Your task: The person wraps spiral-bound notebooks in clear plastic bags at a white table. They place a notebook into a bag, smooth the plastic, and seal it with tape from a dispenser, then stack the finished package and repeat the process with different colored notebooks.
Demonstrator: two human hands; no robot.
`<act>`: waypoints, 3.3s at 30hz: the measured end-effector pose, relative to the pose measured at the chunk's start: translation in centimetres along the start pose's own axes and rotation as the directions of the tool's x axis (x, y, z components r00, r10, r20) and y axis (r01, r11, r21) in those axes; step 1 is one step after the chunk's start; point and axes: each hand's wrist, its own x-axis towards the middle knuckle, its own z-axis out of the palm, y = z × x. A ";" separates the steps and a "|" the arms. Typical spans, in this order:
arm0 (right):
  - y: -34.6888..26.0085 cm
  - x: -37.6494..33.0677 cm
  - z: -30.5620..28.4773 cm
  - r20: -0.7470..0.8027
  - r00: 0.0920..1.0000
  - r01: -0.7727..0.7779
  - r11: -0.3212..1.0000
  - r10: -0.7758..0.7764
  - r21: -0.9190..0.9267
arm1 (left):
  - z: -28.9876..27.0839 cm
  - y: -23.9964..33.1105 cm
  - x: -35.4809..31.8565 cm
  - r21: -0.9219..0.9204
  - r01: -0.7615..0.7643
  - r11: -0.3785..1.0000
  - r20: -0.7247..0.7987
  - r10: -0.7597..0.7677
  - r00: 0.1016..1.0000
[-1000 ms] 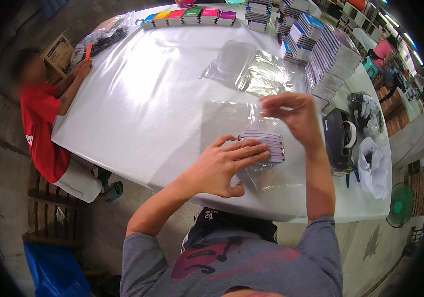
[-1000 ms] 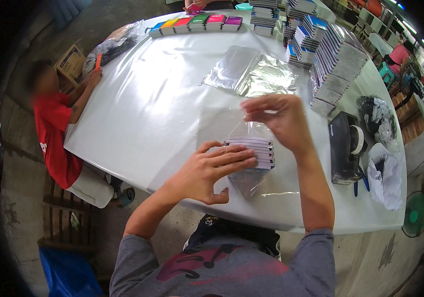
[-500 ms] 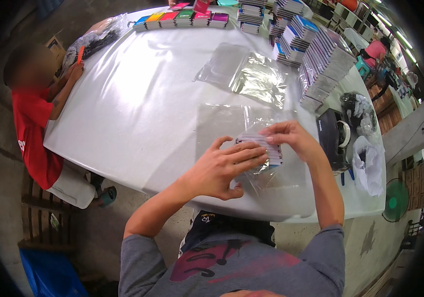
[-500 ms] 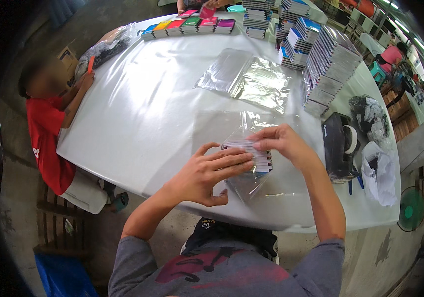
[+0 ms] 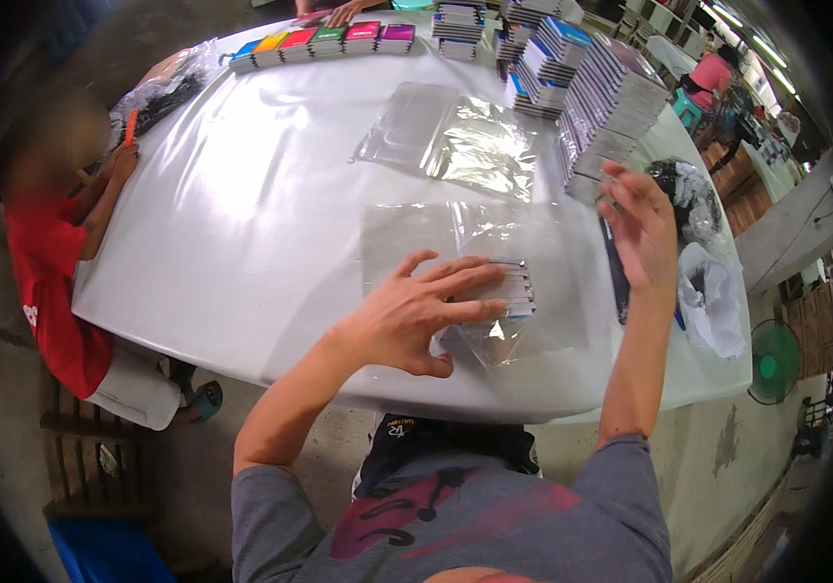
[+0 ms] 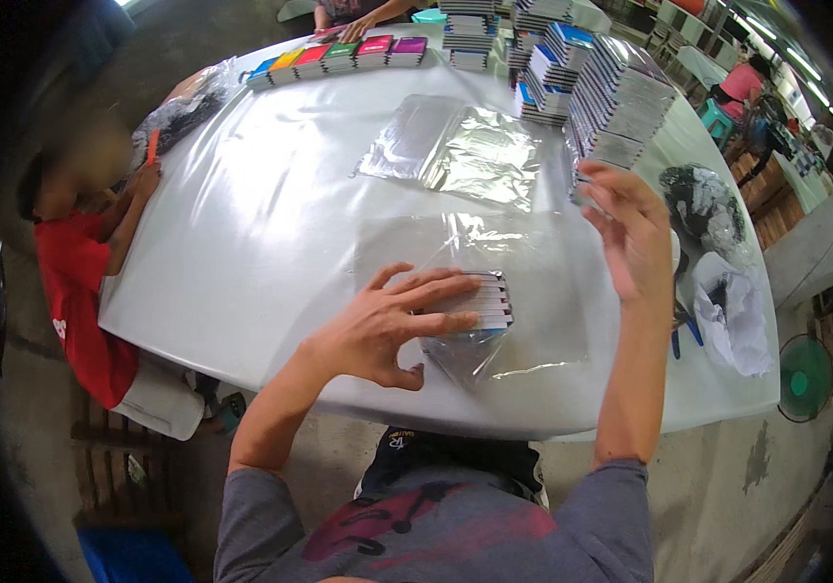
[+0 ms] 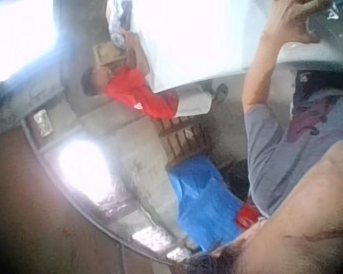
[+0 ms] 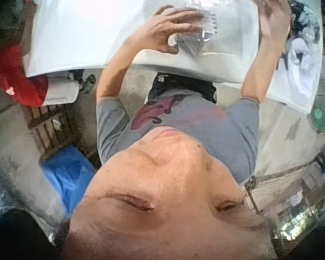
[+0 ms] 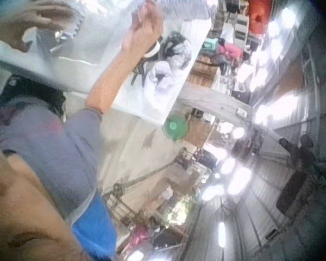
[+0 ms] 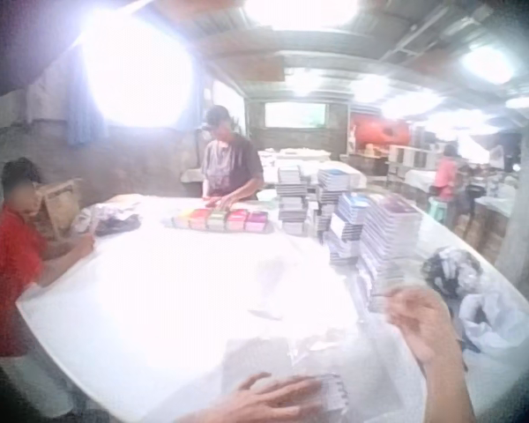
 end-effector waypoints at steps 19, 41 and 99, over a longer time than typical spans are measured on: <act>-1.8 -9.8 -15.3 -0.577 0.785 -0.610 0.437 0.223 -0.661 | -0.3 -0.5 0.6 0.078 0.139 0.987 0.085 -0.146 0.986; 0.5 -10.4 -17.5 -0.521 0.737 -0.551 0.830 0.431 -0.092 | -0.6 -0.2 0.6 0.091 0.110 0.990 0.064 -0.116 0.991; 0.6 -4.0 2.8 0.473 0.817 0.324 0.416 0.329 -0.850 | -0.6 -0.8 -0.2 0.041 0.042 0.998 0.025 -0.044 0.999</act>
